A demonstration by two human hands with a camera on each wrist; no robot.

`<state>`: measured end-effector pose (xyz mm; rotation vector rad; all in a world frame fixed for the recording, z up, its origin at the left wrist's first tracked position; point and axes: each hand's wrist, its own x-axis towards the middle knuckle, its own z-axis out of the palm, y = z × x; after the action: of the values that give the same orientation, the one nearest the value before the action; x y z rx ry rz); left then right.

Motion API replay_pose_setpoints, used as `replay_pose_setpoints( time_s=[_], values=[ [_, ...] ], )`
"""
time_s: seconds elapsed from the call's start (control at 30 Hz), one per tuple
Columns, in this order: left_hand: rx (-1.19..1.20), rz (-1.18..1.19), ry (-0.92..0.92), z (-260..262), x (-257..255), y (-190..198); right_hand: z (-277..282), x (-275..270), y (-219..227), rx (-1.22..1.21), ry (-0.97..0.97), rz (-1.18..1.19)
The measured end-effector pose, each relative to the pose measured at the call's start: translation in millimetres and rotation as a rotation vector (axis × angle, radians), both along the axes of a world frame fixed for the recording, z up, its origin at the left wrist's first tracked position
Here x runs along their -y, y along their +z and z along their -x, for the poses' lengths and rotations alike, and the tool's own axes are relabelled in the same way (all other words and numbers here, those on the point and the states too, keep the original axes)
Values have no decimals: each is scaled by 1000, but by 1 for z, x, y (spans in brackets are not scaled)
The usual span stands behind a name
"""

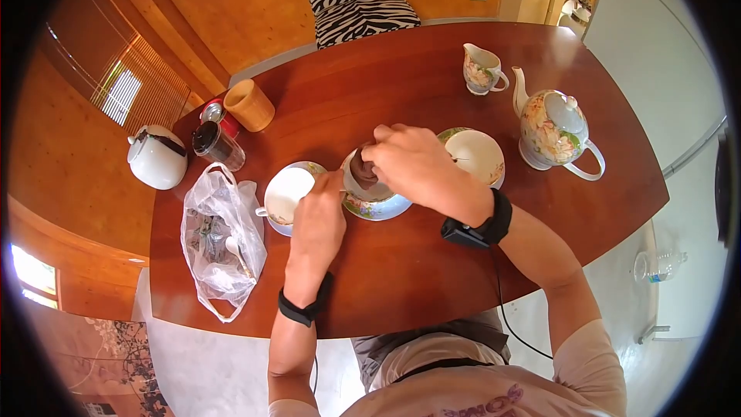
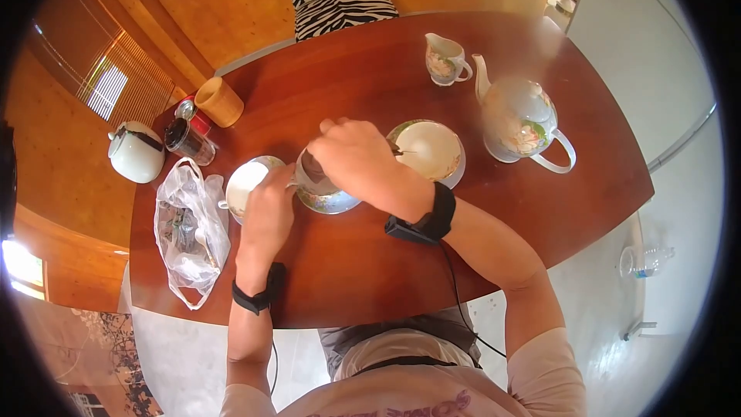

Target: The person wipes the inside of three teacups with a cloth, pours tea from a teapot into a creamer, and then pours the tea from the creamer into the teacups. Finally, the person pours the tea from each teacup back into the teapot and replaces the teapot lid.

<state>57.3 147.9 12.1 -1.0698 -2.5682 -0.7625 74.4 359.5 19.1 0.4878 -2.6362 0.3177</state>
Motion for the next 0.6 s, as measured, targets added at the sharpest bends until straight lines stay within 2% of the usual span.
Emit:
replay_pose_setpoints(
  time_s=[0.07, 0.13, 0.23, 0.33, 0.4, 0.47, 0.53, 0.6],
  values=[
    [63, 118, 99, 4, -4, -15, -1, 9, -1, 4, -10, -41],
    [63, 119, 100, 5, -3, -18, -1, 15, -3, 7, -20, -82],
    [142, 33, 99, 6, -2, -17, 2, 25, -12, 73, -29, -148],
    [143, -11, 63, 10, 0, -18, 10, 25, -19, 133, 4, -113],
    [238, -93, 72, 10, 1, -17, 13, 26, -18, 165, 7, -112],
    [189, -103, 67, 9, 0, -20, 16, 25, -10, 197, 13, -111],
    [136, -111, 59, 7, -2, -19, 20, 22, 0, 363, 17, -67],
    [65, -79, 80, 3, -6, -13, 24, 16, 8, 425, 32, -57]
  ],
)
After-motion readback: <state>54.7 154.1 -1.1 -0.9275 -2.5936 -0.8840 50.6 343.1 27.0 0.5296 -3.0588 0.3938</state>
